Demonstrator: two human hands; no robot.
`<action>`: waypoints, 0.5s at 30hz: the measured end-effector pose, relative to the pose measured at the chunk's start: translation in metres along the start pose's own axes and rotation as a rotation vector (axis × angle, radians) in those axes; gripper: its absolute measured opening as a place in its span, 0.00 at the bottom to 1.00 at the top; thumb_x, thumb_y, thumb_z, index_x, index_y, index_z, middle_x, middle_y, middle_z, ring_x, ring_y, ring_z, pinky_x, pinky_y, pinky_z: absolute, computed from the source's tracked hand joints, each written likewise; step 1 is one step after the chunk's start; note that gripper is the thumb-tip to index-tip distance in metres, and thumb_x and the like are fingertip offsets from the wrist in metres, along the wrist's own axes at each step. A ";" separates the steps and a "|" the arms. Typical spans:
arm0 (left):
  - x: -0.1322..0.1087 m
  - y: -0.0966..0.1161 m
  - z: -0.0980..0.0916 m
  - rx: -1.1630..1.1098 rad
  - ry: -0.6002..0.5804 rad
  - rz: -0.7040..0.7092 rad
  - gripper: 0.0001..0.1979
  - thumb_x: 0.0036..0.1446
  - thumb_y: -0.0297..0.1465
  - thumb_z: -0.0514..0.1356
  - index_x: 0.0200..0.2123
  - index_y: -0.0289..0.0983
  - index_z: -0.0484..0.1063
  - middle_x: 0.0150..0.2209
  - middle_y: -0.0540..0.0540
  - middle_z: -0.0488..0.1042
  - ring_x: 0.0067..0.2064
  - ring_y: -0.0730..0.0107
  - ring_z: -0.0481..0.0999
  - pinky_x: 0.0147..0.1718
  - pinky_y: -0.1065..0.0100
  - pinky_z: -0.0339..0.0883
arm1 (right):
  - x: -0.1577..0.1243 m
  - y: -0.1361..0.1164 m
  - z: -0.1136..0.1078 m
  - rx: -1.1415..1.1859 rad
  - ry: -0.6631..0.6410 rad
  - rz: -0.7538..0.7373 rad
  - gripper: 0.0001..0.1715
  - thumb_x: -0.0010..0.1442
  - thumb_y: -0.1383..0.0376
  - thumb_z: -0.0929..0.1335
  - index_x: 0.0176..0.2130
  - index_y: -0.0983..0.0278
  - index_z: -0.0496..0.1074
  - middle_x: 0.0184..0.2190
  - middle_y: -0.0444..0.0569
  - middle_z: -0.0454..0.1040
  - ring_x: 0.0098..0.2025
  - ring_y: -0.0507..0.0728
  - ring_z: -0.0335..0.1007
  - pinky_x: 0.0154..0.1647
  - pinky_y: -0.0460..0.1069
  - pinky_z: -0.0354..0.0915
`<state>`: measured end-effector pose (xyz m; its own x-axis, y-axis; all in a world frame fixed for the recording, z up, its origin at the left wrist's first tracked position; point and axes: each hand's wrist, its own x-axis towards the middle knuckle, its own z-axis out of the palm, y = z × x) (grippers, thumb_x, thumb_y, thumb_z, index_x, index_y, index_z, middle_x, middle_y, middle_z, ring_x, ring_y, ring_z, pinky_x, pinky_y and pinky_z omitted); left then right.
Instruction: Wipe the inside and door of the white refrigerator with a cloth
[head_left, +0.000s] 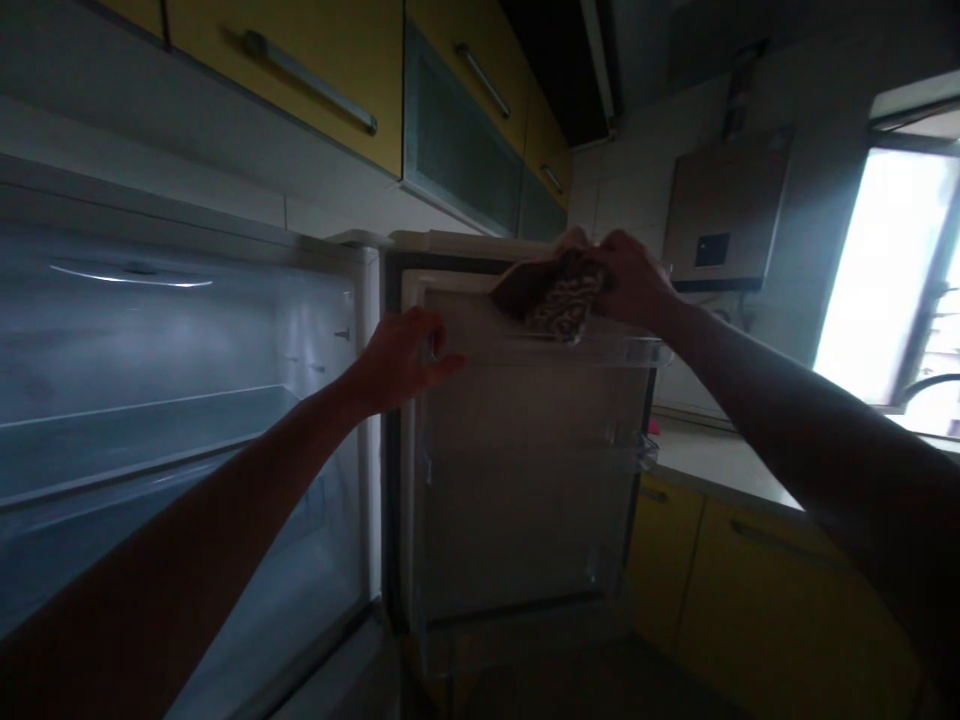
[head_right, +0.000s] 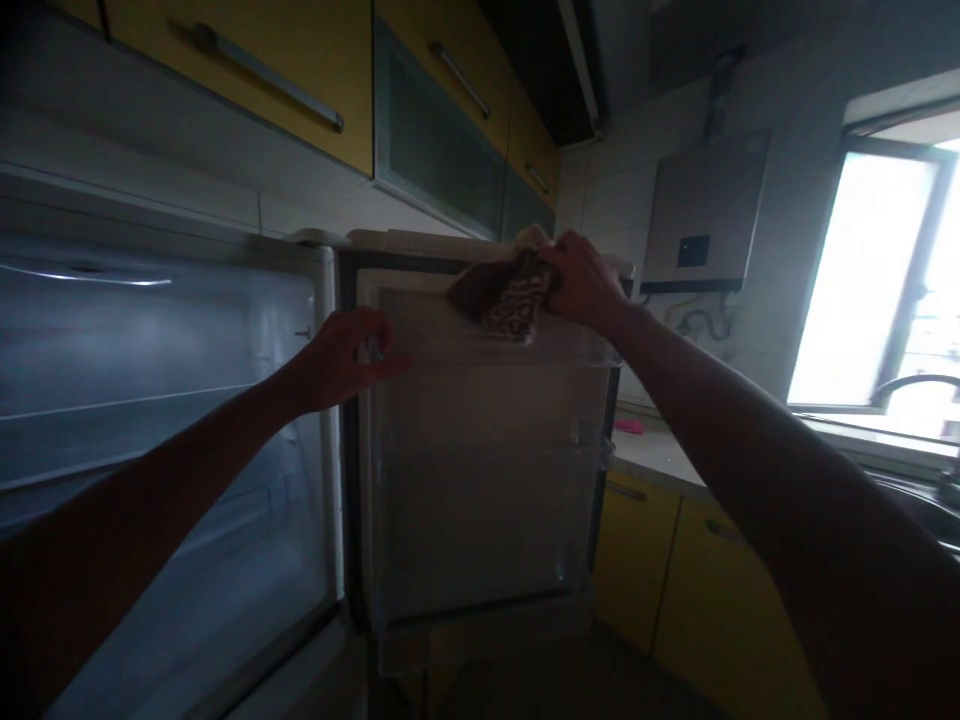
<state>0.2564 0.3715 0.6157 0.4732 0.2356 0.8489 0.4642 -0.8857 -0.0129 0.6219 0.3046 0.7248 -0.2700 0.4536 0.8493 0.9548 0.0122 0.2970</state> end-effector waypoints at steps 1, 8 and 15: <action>0.000 0.001 0.000 0.005 0.002 -0.002 0.15 0.61 0.41 0.69 0.33 0.41 0.67 0.36 0.51 0.72 0.42 0.62 0.73 0.53 0.56 0.63 | 0.013 -0.022 0.002 0.012 -0.018 -0.045 0.27 0.62 0.63 0.75 0.60 0.65 0.78 0.56 0.56 0.70 0.61 0.65 0.67 0.62 0.61 0.67; 0.003 0.004 -0.001 -0.022 0.005 0.010 0.16 0.61 0.41 0.68 0.31 0.41 0.65 0.35 0.50 0.73 0.40 0.64 0.73 0.49 0.57 0.65 | 0.082 -0.116 0.004 0.075 -0.050 -0.165 0.28 0.69 0.64 0.70 0.66 0.68 0.73 0.62 0.54 0.70 0.63 0.61 0.67 0.64 0.54 0.64; -0.002 0.004 -0.004 -0.006 0.025 -0.014 0.15 0.61 0.39 0.70 0.32 0.41 0.66 0.36 0.50 0.73 0.42 0.62 0.74 0.51 0.57 0.65 | 0.043 -0.044 0.002 0.046 -0.028 -0.130 0.39 0.60 0.60 0.78 0.67 0.66 0.74 0.61 0.57 0.71 0.63 0.62 0.69 0.64 0.55 0.63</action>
<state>0.2544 0.3660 0.6156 0.4479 0.2385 0.8617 0.4662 -0.8847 0.0025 0.5683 0.3258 0.7476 -0.3893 0.4705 0.7919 0.9167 0.1136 0.3831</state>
